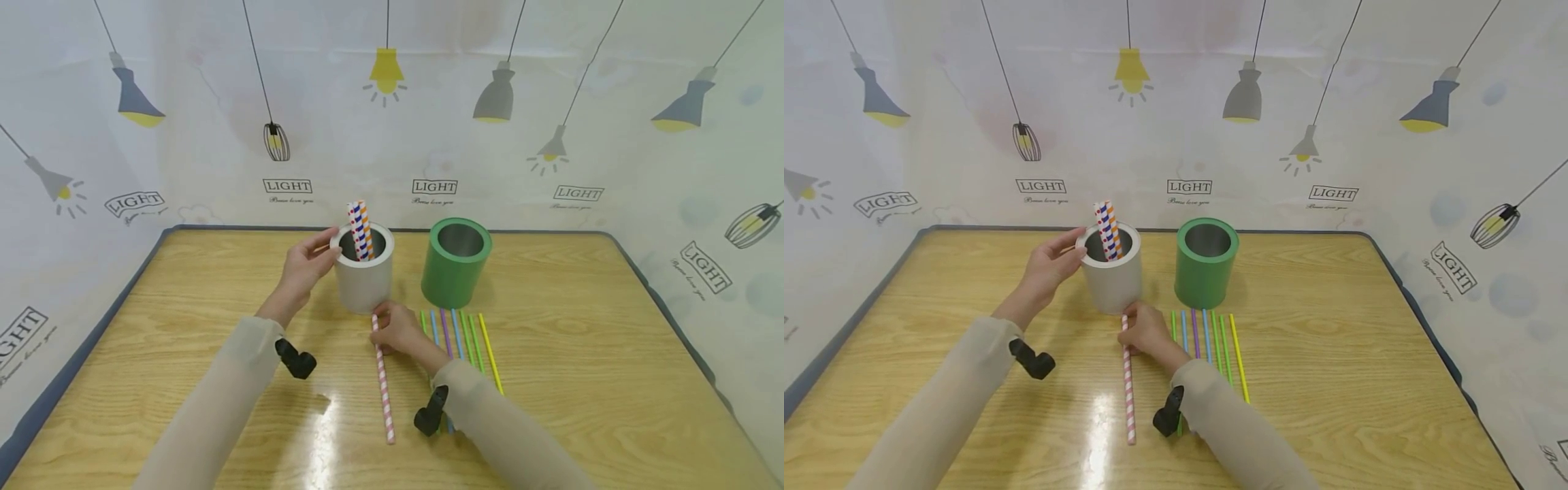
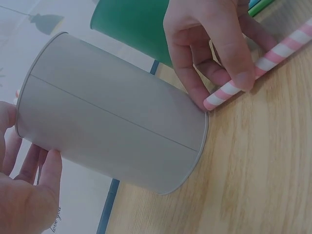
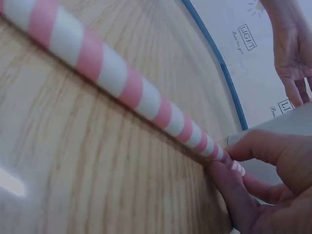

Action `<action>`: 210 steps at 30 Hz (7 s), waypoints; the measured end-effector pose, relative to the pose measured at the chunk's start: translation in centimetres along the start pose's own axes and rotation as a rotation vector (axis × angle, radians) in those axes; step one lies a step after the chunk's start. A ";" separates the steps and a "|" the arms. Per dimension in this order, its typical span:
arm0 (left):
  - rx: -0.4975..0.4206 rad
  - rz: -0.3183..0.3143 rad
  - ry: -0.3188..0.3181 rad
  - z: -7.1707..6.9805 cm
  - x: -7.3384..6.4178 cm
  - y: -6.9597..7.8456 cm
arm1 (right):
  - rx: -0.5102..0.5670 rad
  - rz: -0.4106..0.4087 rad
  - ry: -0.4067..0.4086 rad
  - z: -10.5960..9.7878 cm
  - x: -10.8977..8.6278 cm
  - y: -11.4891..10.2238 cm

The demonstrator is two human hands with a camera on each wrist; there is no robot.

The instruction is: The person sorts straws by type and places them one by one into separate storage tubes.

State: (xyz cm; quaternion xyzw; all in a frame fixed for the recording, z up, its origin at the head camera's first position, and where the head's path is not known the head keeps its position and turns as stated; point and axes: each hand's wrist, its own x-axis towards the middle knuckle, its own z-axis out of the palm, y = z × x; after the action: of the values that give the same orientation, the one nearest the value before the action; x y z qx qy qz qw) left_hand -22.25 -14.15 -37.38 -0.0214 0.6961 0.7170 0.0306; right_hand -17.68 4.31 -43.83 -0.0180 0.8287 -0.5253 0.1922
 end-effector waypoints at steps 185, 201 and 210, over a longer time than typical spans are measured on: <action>0.082 0.117 -0.215 11.2 0.3 5.7 | -0.226 -0.448 0.117 -23.9 -2.2 -5.5; 0.120 0.113 -0.097 14.0 1.3 1.1 | -0.123 -0.275 0.053 -23.3 -2.3 1.0; 0.063 0.098 -0.093 14.8 1.7 0.5 | -0.073 -0.198 -0.024 -21.4 -1.9 5.1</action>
State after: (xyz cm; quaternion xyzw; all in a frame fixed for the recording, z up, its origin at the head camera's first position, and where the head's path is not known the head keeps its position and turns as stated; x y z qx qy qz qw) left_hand -23.81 0.61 -36.52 0.0471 0.7163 0.6957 0.0285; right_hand -22.31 25.51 -39.77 -0.1133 0.8389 -0.5112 0.1485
